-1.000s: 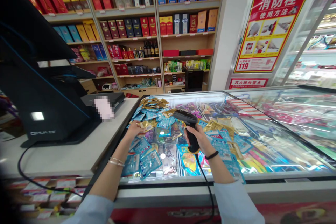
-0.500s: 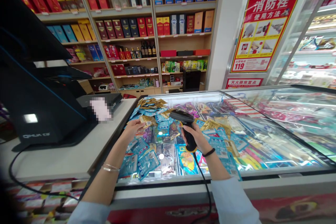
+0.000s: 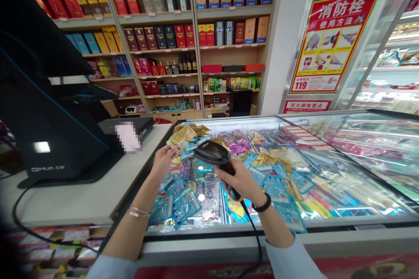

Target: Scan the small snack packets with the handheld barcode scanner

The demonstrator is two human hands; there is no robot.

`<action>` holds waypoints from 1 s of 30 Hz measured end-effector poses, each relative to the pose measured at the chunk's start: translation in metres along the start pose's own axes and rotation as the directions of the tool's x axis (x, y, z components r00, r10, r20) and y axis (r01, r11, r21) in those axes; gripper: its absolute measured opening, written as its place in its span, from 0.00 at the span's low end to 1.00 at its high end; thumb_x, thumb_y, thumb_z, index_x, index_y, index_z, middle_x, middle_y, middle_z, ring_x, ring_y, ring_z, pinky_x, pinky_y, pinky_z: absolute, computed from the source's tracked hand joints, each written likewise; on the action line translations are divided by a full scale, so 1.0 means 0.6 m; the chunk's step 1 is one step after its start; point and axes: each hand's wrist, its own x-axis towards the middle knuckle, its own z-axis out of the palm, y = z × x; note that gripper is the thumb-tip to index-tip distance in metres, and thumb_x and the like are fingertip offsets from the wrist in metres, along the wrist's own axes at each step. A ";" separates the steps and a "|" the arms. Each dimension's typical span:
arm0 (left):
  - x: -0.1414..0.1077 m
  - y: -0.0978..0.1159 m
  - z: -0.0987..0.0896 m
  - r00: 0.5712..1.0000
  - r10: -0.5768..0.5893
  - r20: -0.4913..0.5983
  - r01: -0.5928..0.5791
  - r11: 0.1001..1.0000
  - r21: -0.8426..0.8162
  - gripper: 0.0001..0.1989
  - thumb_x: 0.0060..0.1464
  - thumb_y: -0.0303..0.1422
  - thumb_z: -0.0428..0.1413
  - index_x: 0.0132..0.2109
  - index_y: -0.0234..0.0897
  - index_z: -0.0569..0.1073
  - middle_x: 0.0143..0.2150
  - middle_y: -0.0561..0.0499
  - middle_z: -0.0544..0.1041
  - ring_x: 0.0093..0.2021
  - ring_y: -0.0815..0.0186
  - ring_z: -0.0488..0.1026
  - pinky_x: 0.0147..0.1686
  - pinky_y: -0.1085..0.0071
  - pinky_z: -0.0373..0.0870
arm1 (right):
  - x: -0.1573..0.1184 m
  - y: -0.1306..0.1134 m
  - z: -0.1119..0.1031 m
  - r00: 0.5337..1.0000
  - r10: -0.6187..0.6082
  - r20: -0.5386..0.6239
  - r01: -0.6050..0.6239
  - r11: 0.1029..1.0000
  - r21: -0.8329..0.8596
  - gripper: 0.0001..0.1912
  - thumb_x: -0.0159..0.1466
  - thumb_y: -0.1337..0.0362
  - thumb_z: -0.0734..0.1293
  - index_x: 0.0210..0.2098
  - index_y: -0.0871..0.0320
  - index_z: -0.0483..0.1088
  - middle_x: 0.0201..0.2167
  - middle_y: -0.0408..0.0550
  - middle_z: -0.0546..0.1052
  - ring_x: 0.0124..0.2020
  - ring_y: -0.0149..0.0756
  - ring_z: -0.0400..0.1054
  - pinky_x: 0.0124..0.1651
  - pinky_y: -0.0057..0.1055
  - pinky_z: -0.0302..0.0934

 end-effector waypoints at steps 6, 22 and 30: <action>0.002 -0.004 -0.002 0.999 0.029 0.015 -0.029 0.999 0.018 0.20 0.37 0.41 0.70 0.35 0.32 0.78 0.41 0.44 0.83 0.49 0.52 0.78 0.57 0.54 0.71 | -0.003 -0.002 0.005 0.999 0.031 -0.022 -0.031 0.999 -0.043 0.20 0.61 0.48 0.69 0.25 0.57 0.65 0.13 0.39 0.68 0.12 0.28 0.60 0.17 0.25 0.58; 0.009 -0.007 -0.013 0.996 0.056 0.062 -0.056 0.998 -0.003 0.28 0.37 0.46 0.70 0.43 0.34 0.79 0.47 0.41 0.82 0.55 0.50 0.75 0.57 0.53 0.71 | 0.020 0.045 -0.024 1.000 0.023 -0.011 -0.022 0.991 0.131 0.20 0.60 0.47 0.69 0.29 0.58 0.67 0.14 0.39 0.68 0.11 0.27 0.59 0.14 0.24 0.54; 0.004 -0.004 -0.010 0.997 0.052 0.062 -0.051 0.999 -0.007 0.25 0.39 0.44 0.70 0.43 0.34 0.79 0.49 0.42 0.81 0.54 0.52 0.76 0.57 0.54 0.71 | 0.015 0.040 -0.022 0.999 0.029 0.036 -0.032 0.996 0.086 0.20 0.60 0.46 0.69 0.28 0.57 0.67 0.14 0.39 0.67 0.12 0.28 0.59 0.15 0.25 0.55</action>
